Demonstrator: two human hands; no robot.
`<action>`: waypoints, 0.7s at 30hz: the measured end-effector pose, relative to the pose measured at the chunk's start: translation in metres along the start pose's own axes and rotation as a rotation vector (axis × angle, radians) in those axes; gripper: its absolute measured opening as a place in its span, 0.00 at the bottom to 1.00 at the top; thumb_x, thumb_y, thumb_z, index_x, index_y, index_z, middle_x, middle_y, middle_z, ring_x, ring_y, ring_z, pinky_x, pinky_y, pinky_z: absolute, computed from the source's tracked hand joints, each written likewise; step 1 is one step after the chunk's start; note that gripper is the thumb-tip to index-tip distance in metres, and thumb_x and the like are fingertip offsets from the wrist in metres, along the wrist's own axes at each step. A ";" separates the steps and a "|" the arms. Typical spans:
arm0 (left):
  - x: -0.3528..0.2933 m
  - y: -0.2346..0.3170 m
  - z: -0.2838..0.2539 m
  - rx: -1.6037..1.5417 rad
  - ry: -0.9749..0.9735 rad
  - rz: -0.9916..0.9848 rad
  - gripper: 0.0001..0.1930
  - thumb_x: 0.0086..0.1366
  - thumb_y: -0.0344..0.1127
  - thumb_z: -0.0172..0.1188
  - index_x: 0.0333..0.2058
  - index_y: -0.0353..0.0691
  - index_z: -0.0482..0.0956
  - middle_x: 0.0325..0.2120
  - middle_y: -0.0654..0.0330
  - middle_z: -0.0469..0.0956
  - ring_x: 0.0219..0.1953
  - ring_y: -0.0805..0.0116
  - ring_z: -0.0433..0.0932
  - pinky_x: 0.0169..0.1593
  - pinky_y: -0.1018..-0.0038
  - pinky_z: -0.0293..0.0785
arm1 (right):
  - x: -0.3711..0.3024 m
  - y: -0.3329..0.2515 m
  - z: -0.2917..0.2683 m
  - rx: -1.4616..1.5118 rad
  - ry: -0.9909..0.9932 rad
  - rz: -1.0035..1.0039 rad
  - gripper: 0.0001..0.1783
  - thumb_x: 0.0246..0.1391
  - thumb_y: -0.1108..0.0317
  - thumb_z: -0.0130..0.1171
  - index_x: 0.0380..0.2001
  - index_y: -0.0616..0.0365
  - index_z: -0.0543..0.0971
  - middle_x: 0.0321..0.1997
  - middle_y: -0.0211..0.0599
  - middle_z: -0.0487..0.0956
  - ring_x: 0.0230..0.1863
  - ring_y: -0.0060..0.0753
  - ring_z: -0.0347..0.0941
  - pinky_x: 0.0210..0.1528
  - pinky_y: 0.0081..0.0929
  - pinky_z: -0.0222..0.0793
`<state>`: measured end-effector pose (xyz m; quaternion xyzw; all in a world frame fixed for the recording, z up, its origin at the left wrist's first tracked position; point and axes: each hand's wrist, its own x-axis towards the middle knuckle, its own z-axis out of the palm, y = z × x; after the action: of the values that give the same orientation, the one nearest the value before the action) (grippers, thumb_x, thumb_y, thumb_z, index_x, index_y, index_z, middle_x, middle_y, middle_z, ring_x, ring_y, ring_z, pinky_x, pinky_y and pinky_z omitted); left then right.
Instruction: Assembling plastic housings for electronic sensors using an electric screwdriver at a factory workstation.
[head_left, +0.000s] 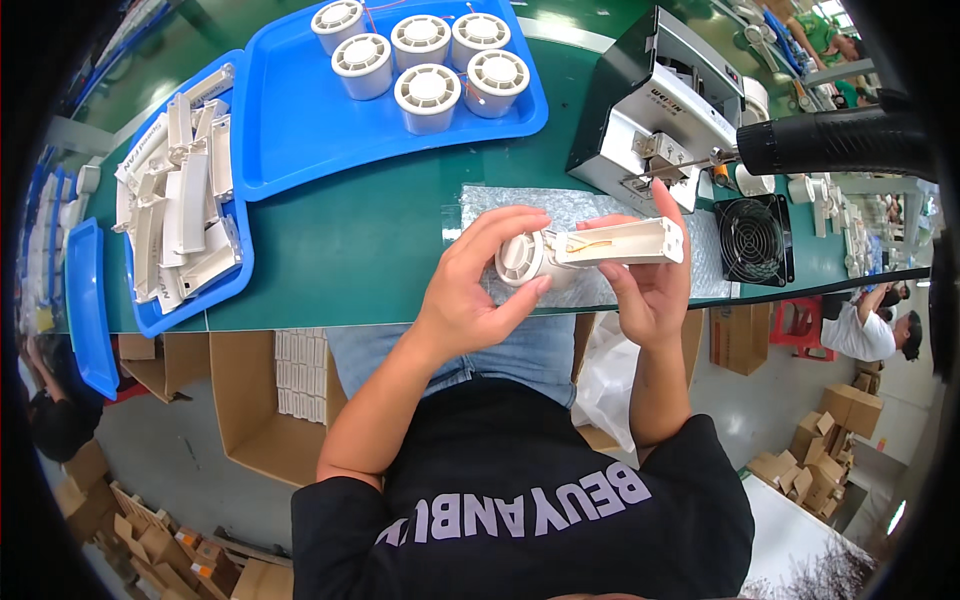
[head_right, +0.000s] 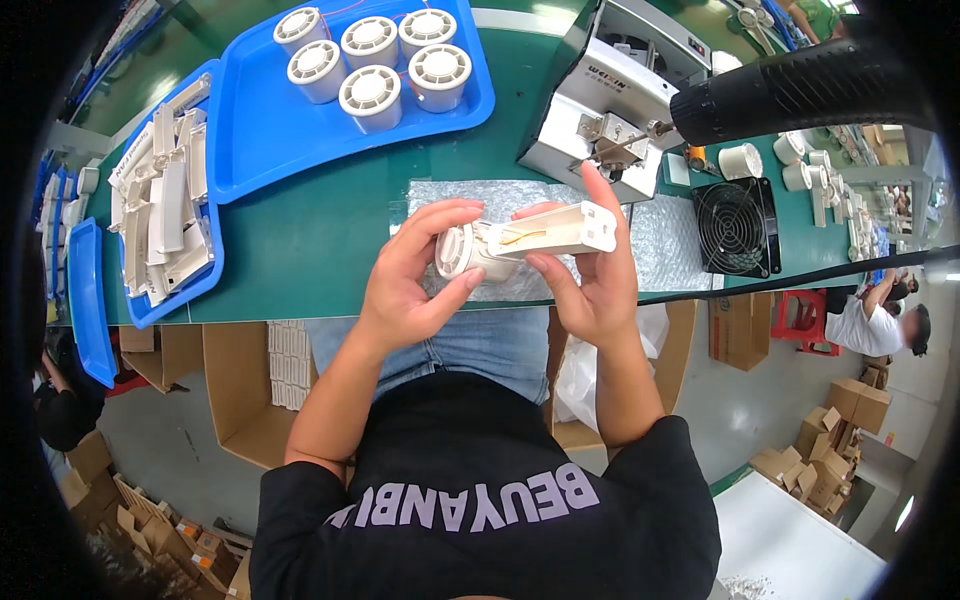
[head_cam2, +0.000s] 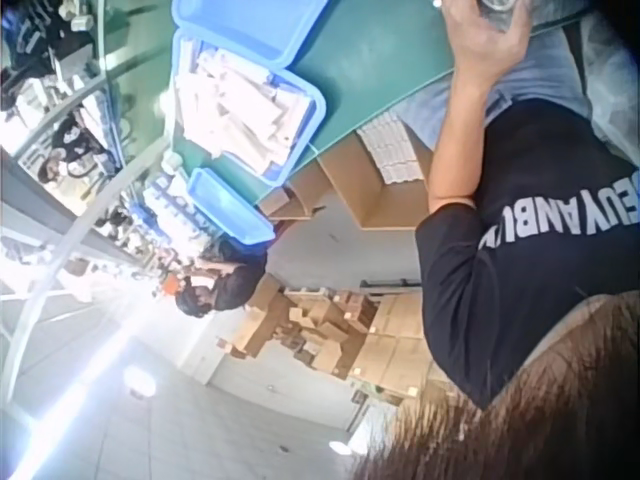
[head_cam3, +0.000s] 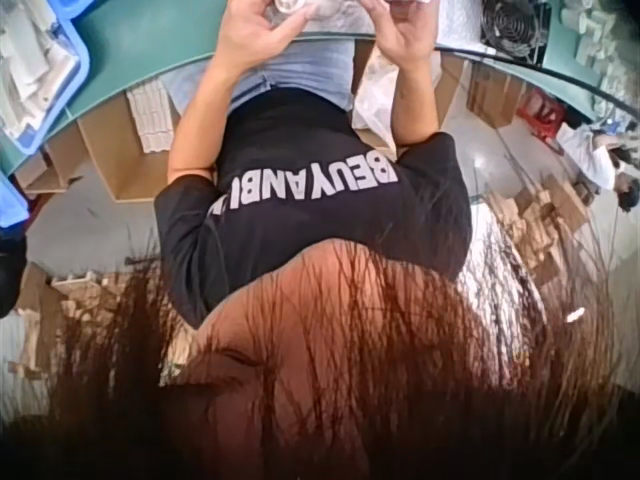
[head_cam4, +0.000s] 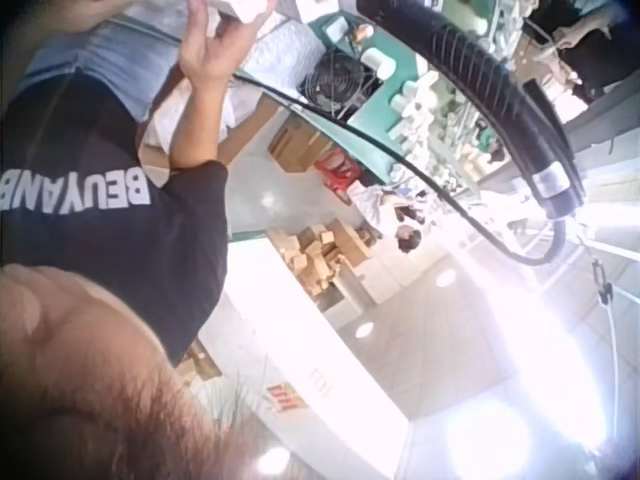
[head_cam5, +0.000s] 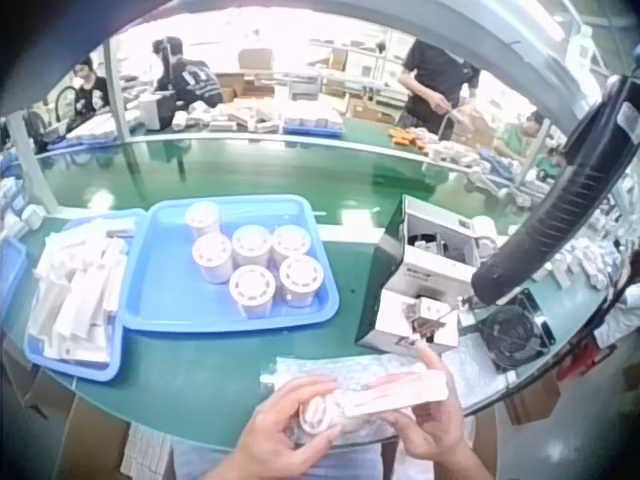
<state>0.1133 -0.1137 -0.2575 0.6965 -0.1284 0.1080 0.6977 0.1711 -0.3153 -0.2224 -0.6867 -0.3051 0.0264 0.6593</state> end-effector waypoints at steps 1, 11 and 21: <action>0.000 -0.001 -0.001 -0.015 -0.004 0.012 0.27 0.56 0.19 0.61 0.56 0.31 0.70 0.56 0.48 0.68 0.59 0.59 0.70 0.59 0.68 0.70 | 0.001 0.000 0.000 -0.026 -0.041 -0.018 0.43 0.57 0.80 0.56 0.70 0.64 0.45 0.50 0.58 0.76 0.53 0.48 0.77 0.56 0.42 0.72; 0.002 -0.002 -0.002 -0.031 -0.034 0.007 0.29 0.55 0.18 0.58 0.58 0.29 0.68 0.57 0.47 0.68 0.61 0.58 0.69 0.62 0.67 0.66 | 0.010 -0.008 0.006 -0.048 -0.052 0.015 0.35 0.55 0.81 0.60 0.63 0.67 0.56 0.52 0.51 0.76 0.55 0.39 0.76 0.55 0.34 0.73; 0.002 0.000 -0.003 -0.004 -0.044 0.009 0.29 0.54 0.19 0.58 0.58 0.29 0.68 0.58 0.47 0.69 0.61 0.58 0.69 0.63 0.66 0.65 | 0.006 -0.006 0.005 -0.056 -0.082 -0.034 0.33 0.54 0.82 0.62 0.59 0.65 0.58 0.52 0.51 0.75 0.55 0.40 0.75 0.54 0.34 0.75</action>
<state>0.1148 -0.1106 -0.2567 0.6968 -0.1468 0.0954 0.6955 0.1714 -0.3084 -0.2159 -0.6979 -0.3440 0.0350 0.6272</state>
